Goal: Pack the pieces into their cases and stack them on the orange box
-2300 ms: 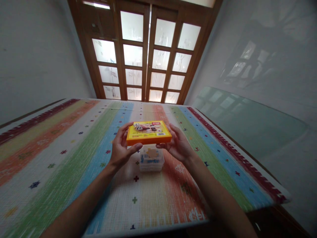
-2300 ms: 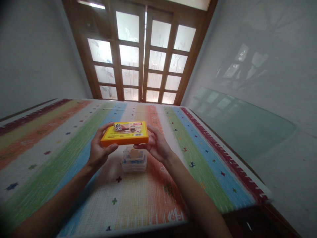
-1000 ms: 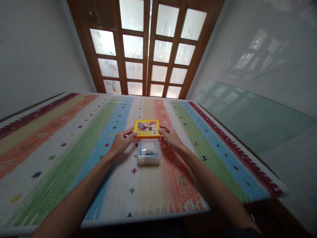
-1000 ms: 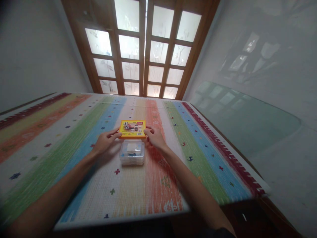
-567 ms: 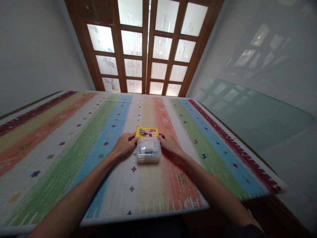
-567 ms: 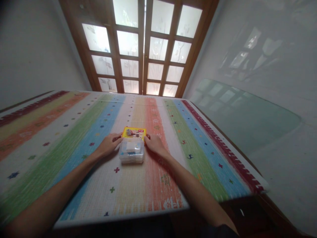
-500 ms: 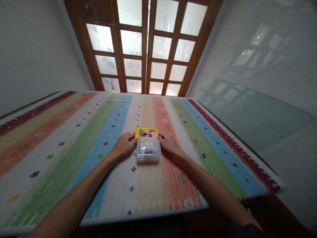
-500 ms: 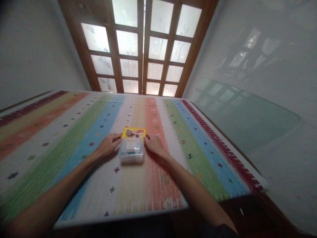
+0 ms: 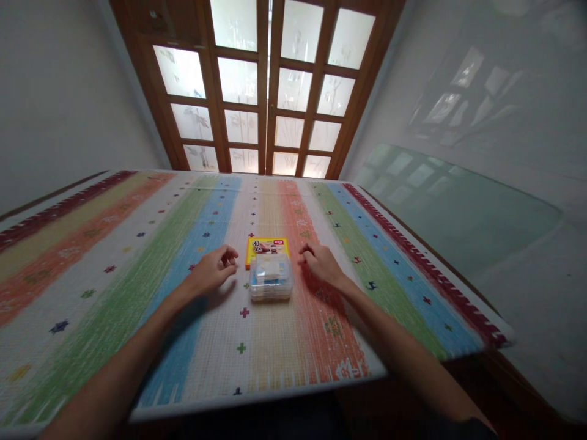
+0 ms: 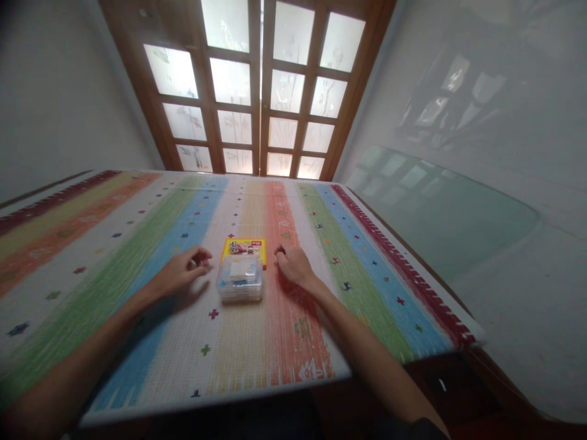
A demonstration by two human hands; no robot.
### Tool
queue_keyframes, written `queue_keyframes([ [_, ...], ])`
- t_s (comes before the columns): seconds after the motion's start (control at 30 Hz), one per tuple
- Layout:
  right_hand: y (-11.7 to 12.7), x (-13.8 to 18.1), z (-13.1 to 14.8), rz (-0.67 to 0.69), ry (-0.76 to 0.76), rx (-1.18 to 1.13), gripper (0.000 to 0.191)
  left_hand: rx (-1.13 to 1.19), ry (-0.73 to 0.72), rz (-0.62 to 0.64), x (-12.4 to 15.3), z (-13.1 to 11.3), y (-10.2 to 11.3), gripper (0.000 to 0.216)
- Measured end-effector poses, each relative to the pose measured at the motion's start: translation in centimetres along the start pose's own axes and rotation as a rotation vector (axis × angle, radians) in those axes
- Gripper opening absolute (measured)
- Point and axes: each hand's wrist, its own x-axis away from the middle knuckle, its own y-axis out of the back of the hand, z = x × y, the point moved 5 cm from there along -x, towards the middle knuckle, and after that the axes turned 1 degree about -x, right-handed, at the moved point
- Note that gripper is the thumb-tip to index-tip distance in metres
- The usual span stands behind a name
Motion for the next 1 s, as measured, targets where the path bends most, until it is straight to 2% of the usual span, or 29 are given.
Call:
queue_keyframes([
  [0.1,0.5,1.6,0.0,0.117,0.083,-0.134,0.02,0.029,-0.101,0.112,2.3,-0.4,-0.5,0.046],
  [0.2,0.1,3.4,0.4,0.234,0.146,-0.2,0.033,0.024,-0.155,0.147,4.3,-1.2,-1.8,0.068],
  [0.3,-0.6,4.7,1.1,0.285,0.207,-0.213,0.045,0.025,-0.15,0.151,5.2,-1.8,-3.0,0.082],
  [0.47,-1.9,5.4,1.8,0.339,0.21,-0.285,0.072,0.135,-0.205,0.095,5.1,-2.2,-3.6,0.079],
  [0.57,-2.6,5.4,1.9,0.342,0.213,-0.347,0.078,0.177,-0.204,0.096,5.0,-2.2,-3.8,0.079],
  [0.73,-3.4,5.3,1.8,0.307,0.224,-0.392,0.078,0.186,-0.191,0.123,4.7,-2.6,-4.1,0.08],
  [1.0,-3.1,5.1,2.0,0.307,0.23,-0.362,0.076,0.198,-0.203,0.107,4.4,-3.2,-3.7,0.064],
])
